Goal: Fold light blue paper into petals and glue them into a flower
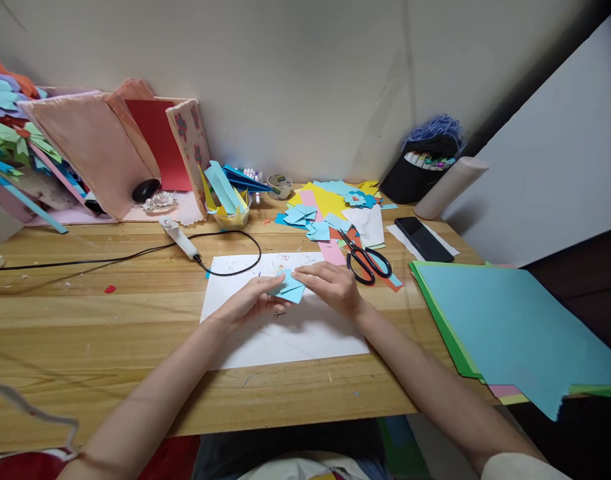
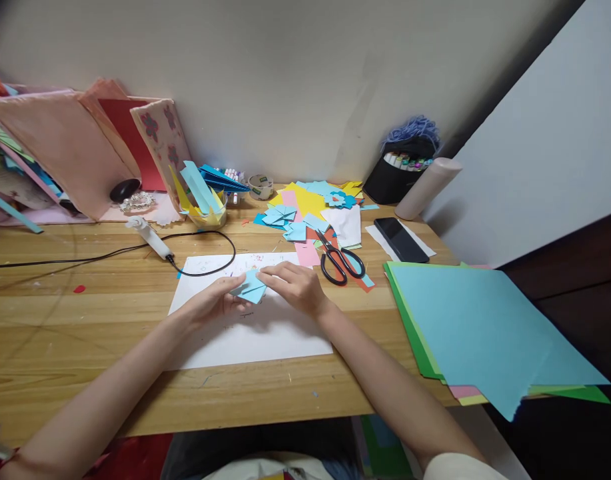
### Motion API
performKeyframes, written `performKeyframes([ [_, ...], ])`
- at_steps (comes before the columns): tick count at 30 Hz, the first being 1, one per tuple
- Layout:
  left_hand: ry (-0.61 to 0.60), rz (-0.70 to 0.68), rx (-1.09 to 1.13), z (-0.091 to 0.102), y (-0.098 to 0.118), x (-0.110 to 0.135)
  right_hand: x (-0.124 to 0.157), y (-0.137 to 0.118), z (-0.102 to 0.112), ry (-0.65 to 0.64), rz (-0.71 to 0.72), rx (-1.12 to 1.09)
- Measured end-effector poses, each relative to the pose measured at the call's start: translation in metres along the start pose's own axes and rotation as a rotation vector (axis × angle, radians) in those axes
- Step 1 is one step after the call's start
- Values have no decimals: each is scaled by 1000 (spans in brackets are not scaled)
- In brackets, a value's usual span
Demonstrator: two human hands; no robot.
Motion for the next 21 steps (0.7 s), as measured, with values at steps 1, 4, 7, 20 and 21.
performKeyframes([
  [1, 7, -1, -8, 1, -1, 0, -1, -2, -2, -19, 21, -2],
  [4, 88, -44, -74, 7, -2, -2, -5, -3, -5, -56, -19, -111],
  [7, 217, -107, -145, 12, 1, -2, -8, 4, -8, -23, -236, -413],
  [20, 336, -205, -335, 5, 0, -1, -6, 3, -23, -113, -524, -894],
  [21, 342, -209, -347, 6, 1, -1, -6, 2, -23, -122, -523, -904],
])
Point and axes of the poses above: each hand's wrist, its own x-axis away from the middle knuckle, its own z-axis out of the back of the hand, y = z × x, the point moved 4 cm from there along -x, towards the middle knuckle, and after that the axes turned 11 degrees about -y, right-handed, at the moved point
